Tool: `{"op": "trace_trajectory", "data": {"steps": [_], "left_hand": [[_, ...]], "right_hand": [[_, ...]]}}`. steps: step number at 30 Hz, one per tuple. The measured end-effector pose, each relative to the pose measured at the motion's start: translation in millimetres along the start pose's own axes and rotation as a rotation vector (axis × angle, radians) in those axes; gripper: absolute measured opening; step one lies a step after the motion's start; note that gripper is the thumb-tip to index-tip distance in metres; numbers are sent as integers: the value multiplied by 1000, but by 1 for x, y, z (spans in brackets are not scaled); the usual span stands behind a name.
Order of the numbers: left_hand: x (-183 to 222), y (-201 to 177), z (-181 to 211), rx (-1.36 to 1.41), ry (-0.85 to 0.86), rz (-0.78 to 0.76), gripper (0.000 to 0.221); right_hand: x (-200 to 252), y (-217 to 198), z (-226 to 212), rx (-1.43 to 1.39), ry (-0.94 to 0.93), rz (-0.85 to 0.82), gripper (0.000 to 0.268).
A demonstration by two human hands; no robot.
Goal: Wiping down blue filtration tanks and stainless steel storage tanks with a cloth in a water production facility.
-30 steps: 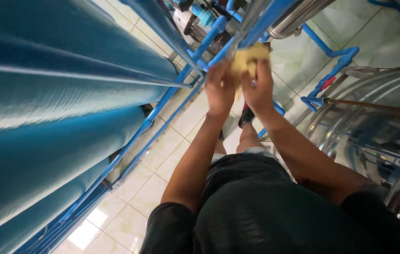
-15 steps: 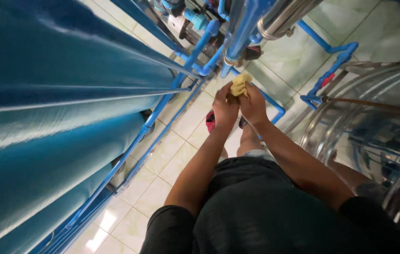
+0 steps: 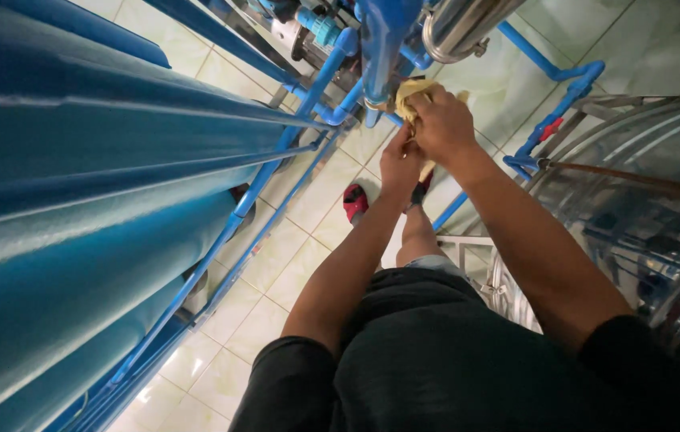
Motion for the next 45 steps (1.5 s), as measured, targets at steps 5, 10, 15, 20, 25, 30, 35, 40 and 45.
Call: {"op": "trace_trajectory", "data": {"steps": [5, 10, 15, 20, 25, 30, 35, 40, 45], "left_hand": [[13, 14, 41, 14, -309, -34, 51], [15, 11, 30, -235, -167, -78, 49], [10, 20, 60, -163, -137, -99, 58], [-6, 18, 43, -184, 5, -26, 54], [10, 27, -2, -247, -66, -85, 53], [14, 23, 41, -183, -122, -96, 63], [-2, 20, -1, -266, -48, -66, 53], [22, 9, 16, -304, -163, -164, 51], [37, 6, 4, -353, -240, -270, 50]], "right_hand": [[13, -3, 7, 72, 92, -15, 24], [32, 9, 47, -123, 334, -19, 27], [6, 2, 39, -414, 104, 190, 27], [-24, 7, 37, 54, 283, -154, 31], [-2, -7, 22, 101, 257, -118, 24], [2, 11, 35, 88, 284, -89, 23], [4, 31, 56, -49, 422, -83, 25], [45, 50, 77, -16, 435, -165, 33], [84, 108, 132, -372, 472, -50, 48]]}}
Point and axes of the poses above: each hand's wrist, its own x-axis away from the middle knuckle, its own y-axis out of the palm, z = x × y, the point moved 5 cm from there along -x, towards the middle knuckle, and after that the axes turned 3 degrees about y, right-handed, at the moved point
